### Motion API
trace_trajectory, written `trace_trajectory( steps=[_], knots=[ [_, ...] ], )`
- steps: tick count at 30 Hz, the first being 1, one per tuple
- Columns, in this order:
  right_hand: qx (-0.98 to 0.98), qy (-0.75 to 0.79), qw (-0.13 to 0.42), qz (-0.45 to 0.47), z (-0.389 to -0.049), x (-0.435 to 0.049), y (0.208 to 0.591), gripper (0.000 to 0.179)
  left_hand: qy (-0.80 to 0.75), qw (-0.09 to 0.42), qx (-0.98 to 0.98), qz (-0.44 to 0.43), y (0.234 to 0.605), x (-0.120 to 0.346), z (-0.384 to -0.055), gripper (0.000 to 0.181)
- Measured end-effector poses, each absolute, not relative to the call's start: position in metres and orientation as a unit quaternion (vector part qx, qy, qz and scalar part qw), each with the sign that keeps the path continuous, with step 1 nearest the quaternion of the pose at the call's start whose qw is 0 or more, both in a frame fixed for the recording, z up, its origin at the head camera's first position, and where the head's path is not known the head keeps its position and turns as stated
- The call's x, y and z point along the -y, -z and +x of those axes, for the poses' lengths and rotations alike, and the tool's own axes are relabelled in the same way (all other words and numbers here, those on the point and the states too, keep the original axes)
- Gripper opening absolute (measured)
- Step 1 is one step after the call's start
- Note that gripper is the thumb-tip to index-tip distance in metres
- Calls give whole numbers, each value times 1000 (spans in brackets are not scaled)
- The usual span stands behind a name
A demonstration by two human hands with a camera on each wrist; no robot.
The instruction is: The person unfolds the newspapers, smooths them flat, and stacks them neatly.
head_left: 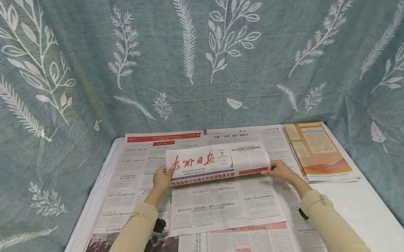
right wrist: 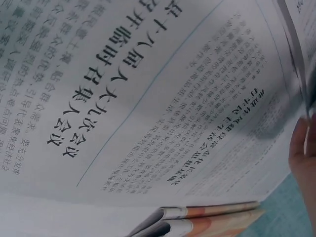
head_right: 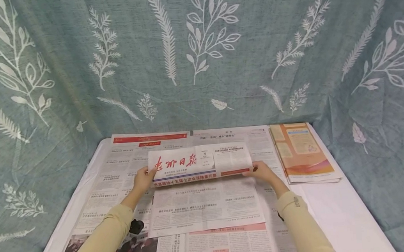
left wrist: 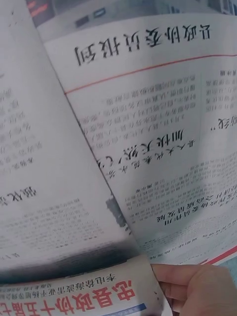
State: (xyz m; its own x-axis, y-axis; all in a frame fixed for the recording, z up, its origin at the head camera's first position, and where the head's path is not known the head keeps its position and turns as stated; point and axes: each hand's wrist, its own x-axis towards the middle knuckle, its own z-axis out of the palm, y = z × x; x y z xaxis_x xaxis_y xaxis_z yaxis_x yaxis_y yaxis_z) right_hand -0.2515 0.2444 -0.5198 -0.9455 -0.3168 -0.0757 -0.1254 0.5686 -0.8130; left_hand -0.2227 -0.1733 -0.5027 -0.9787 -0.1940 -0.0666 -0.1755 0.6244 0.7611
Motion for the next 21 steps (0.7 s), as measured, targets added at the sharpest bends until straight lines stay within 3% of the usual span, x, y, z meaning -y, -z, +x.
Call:
trace_trajectory(
  steps=[4,14,18,21],
  knots=[
    [-890,422,85,-153,-252,-246,523,33,440,14,890,115,500,172,-225,41],
    [-909,402,86,-71,-257,-247,515,45,534,-20,845,39,495,173,-227,42],
    [-907,405,82,-76,-294,-267,556,53,486,-25,873,12,488,173,-229,34],
    [-912,403,36,-69,-325,-284,603,54,461,-22,887,1,482,173,-231,29]
  ],
)
